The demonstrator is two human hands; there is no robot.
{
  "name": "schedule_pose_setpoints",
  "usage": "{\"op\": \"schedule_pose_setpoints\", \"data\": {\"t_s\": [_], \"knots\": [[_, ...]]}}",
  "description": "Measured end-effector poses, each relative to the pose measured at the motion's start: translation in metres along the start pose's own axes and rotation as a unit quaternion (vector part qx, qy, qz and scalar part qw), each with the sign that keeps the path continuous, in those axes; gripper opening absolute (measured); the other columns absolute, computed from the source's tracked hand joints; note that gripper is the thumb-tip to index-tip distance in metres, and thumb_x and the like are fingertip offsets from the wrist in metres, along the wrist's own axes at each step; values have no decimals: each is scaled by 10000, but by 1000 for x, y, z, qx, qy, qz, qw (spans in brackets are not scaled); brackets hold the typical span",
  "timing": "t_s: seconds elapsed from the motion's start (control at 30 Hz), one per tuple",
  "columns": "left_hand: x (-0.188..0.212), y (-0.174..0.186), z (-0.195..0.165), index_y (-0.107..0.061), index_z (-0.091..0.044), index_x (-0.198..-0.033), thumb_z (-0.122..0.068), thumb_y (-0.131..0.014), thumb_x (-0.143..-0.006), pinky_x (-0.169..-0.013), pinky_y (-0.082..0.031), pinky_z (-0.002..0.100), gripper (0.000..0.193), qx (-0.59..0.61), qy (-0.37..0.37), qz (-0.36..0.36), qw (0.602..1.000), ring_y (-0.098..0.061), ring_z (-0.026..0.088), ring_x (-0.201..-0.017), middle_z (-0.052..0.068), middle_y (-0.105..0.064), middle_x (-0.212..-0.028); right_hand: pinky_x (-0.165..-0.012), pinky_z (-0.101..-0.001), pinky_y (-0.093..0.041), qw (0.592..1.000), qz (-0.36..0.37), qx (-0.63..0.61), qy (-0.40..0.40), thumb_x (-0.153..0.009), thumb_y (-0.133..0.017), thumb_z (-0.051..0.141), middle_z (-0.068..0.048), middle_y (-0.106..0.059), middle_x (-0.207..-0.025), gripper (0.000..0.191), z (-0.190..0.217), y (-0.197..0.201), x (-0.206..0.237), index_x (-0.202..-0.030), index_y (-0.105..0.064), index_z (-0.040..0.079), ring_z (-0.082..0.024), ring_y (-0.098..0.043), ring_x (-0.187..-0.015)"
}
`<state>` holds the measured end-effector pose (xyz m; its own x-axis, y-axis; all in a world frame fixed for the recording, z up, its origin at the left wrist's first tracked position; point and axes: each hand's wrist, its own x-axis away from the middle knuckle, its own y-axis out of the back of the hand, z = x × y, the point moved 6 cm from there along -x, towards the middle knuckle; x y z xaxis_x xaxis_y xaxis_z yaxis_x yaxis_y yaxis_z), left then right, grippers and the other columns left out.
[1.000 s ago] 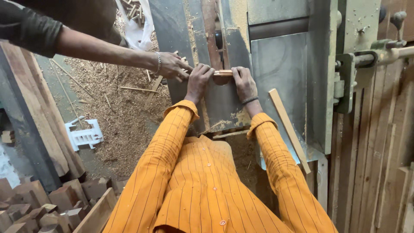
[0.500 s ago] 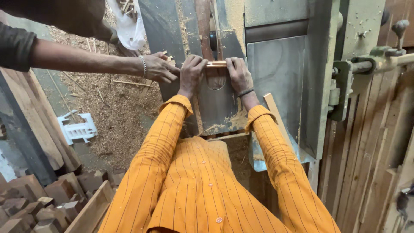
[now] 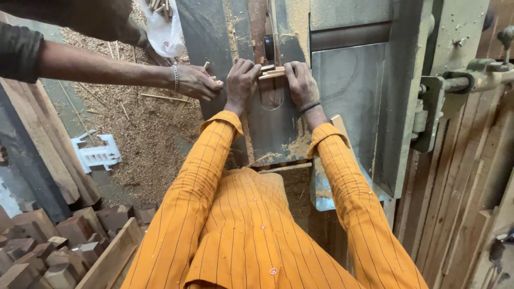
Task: The person feeds thin wooden sticks into a table saw, cutting them into short segments. A coworker collects the cut pieces into a plastic bag. The person then gathers the cut pieces and places them into the bag.
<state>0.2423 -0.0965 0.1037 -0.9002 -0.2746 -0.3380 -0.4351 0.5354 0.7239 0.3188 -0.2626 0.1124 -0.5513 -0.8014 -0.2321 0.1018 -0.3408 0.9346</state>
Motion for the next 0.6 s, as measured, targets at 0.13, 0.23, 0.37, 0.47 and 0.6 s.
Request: {"op": "schedule_pose_setpoints", "data": {"t_s": [0.13, 0.23, 0.37, 0.47, 0.6], "knots": [[0, 0, 1, -712, -76, -972, -55, -733, -863, -789, -539, 382, 113, -3, 0, -13, 1000, -609, 244, -899, 49, -599, -875, -911, -398, -562, 1000, -1, 3, 2, -916, -589, -18, -140, -564, -1170, 366, -1, 0, -3, -1282, -576, -21, -319, -595, -1096], [1, -3, 2, -719, -63, -977, -92, -743, -887, -783, -548, 381, 97, 1, 8, -5, 1000, -607, 227, -876, 40, -608, -878, -906, -395, -564, 1000, 8, 6, -10, -915, -589, -19, -137, -558, -1168, 364, -3, -3, -3, -1278, -575, -16, -319, -596, -1101], [-2, -6, 4, -727, -61, -969, -86, -747, -895, -779, -552, 376, 81, 2, 17, -8, 1000, -608, 216, -871, 34, -615, -874, -879, -391, -566, 1000, 0, 11, -17, -924, -592, -14, -128, -554, -1161, 359, -4, -5, -5, -1283, -572, -12, -311, -593, -1092], [-4, -6, 7, -732, -58, -956, -83, -752, -887, -766, -546, 386, 76, 4, 32, -16, 999, -605, 219, -860, 40, -614, -862, -873, -391, -570, 999, 10, 15, -29, -911, -587, -21, -118, -554, -1151, 369, -7, -8, -7, -1278, -571, 4, -310, -587, -1087], [-8, -2, 12, -726, -63, -930, -78, -762, -888, -759, -546, 389, 57, 6, 45, -22, 999, -605, 223, -855, 45, -607, -848, -843, -397, -565, 999, 12, 13, -33, -921, -590, -16, -129, -544, -1121, 367, -9, -9, -10, -1288, -565, -4, -314, -581, -1068]]}}
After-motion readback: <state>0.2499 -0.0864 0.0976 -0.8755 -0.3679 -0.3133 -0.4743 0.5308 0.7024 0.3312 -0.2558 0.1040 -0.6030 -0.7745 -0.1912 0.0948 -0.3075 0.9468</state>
